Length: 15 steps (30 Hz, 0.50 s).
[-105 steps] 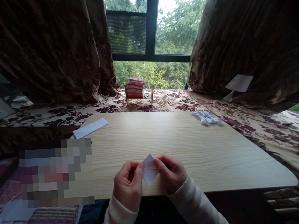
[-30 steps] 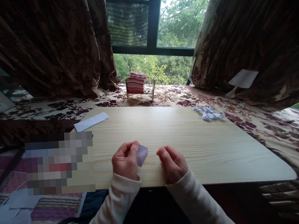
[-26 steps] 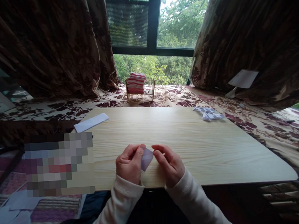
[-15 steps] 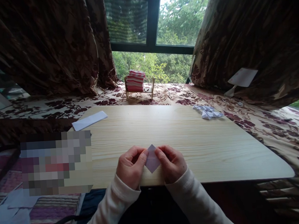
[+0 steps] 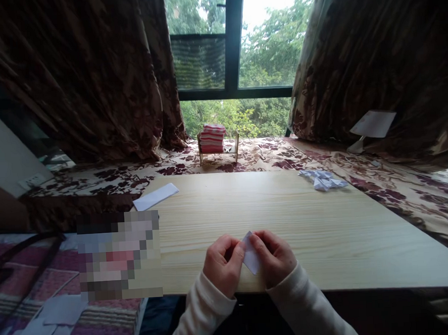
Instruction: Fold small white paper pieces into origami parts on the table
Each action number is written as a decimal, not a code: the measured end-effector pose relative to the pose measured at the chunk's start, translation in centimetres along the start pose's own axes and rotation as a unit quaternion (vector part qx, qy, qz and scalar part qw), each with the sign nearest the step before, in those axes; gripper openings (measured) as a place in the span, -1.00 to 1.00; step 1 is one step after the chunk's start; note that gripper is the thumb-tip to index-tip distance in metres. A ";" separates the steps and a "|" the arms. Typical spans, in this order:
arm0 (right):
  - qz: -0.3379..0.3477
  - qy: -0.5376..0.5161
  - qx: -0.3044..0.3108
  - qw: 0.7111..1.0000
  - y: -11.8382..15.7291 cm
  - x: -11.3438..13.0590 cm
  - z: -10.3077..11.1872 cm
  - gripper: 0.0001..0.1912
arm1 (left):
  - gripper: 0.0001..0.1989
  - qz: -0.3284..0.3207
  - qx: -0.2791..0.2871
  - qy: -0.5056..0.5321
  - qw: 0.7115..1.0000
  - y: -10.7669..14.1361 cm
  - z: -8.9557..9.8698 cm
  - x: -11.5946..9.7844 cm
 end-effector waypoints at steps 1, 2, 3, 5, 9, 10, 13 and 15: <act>0.003 -0.002 0.003 1.000 0.0 0.0 -0.1 -0.67 | -0.76 0.009 0.002 0.016 1.000 0.1 0.0 0.1; 0.009 -0.004 0.007 1.000 0.0 -0.1 -0.2 -0.66 | -0.75 0.006 0.003 0.015 1.000 0.1 0.0 0.0; 0.019 -0.003 0.012 1.000 0.0 -0.1 -0.3 -0.66 | -0.75 0.000 0.001 0.009 1.000 0.2 0.1 -0.1; 0.056 0.014 0.020 0.998 -0.2 -0.2 -0.5 -0.67 | -0.73 -0.014 -0.003 0.001 1.000 0.2 0.2 -0.3; 0.102 0.029 0.074 0.992 -0.7 -0.5 -1.4 -0.67 | -0.69 -0.039 -0.013 0.005 0.999 0.1 0.5 -0.4; 0.109 0.023 0.074 0.991 -0.8 -0.4 -1.4 -0.67 | -0.68 -0.043 -0.017 0.010 0.999 0.1 0.5 -0.3; 0.120 0.001 0.061 0.991 -1.0 -0.1 -1.2 -0.65 | -0.63 -0.045 -0.023 0.032 0.998 -0.2 0.1 0.2; 0.128 0.008 0.062 0.990 -1.1 0.0 -1.2 -0.65 | -0.59 -0.041 -0.027 0.042 0.998 -0.5 -0.2 0.7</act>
Point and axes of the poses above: each hand's wrist, its own y-axis away from the middle knuckle, its own z-axis out of the back of the hand, x = y × z, the point moved 6 cm from there along -y, towards the middle knuckle, and after that the axes turned 11 degrees about -z, right-handed, at the moved point
